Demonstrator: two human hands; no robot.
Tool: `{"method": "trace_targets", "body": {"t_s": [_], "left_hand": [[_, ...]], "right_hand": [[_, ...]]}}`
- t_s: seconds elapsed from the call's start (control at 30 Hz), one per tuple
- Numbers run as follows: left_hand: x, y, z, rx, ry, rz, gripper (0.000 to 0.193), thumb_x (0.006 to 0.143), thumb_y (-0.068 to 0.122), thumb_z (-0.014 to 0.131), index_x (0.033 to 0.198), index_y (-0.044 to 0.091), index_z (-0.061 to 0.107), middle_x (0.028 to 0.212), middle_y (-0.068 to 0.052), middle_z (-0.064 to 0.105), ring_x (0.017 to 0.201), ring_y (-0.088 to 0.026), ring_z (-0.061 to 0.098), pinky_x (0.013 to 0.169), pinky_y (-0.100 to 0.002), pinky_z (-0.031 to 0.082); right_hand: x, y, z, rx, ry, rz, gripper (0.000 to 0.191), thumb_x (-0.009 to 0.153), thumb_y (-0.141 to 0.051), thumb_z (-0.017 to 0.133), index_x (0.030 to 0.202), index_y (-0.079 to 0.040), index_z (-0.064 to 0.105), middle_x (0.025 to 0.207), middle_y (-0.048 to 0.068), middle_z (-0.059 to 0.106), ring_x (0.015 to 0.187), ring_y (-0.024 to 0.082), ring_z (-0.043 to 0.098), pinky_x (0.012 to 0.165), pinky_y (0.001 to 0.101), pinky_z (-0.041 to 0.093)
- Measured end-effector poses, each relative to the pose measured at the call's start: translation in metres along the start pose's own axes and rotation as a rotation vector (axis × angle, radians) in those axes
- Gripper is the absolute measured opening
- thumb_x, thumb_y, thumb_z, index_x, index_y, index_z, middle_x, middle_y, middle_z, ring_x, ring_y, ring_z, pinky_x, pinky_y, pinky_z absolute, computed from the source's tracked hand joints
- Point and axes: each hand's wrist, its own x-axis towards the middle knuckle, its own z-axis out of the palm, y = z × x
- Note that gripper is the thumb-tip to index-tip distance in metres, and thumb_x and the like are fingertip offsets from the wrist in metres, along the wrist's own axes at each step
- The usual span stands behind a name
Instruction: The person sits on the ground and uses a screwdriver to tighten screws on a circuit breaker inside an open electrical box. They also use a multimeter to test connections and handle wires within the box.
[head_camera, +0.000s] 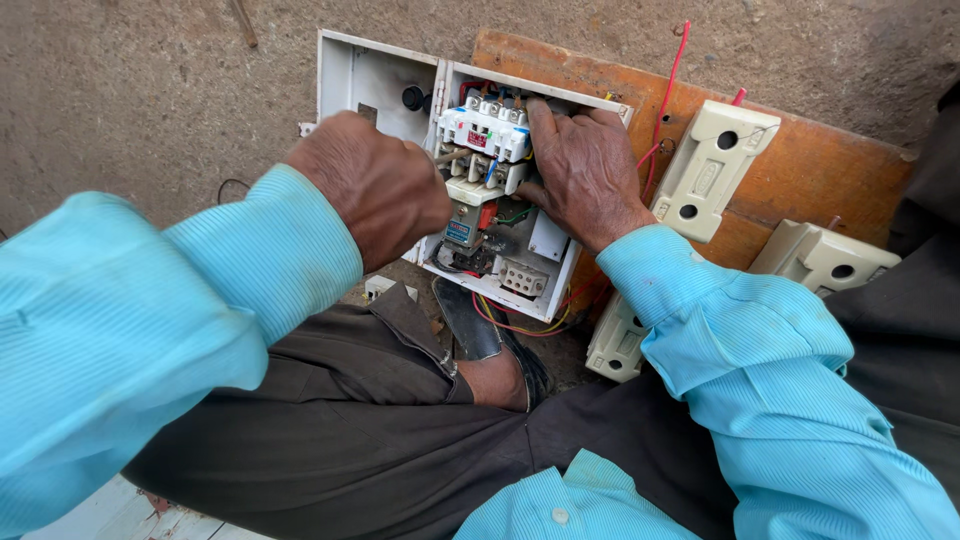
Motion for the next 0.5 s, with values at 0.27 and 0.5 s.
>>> {"method": "trace_targets", "body": {"t_s": [0.27,0.5], "left_hand": [[-0.002,0.000,-0.003,-0.408,0.031,-0.302,0.023,0.105,0.029,0.060,0.114,0.010,0.069,0.099,-0.022,0.074,0.085,-0.036,0.078,0.075,-0.049,0.064],[-0.004,-0.013,-0.009,-0.615,0.132,-0.440,0.019,0.096,0.028,0.069,0.111,0.018,0.078,0.103,-0.018,0.075,0.094,-0.035,0.074,0.089,-0.048,0.059]], "right_hand": [[0.000,0.000,-0.002,-0.016,0.071,-0.047,0.089,0.070,-0.048,0.091,0.131,0.003,0.050,0.090,0.014,0.070,0.085,0.032,0.069,0.086,0.0430,0.046],[-0.001,0.000,0.001,0.027,0.052,-0.025,0.089,0.068,-0.046,0.091,0.130,0.004,0.050,0.086,0.015,0.070,0.084,0.033,0.069,0.084,0.0446,0.045]]}}
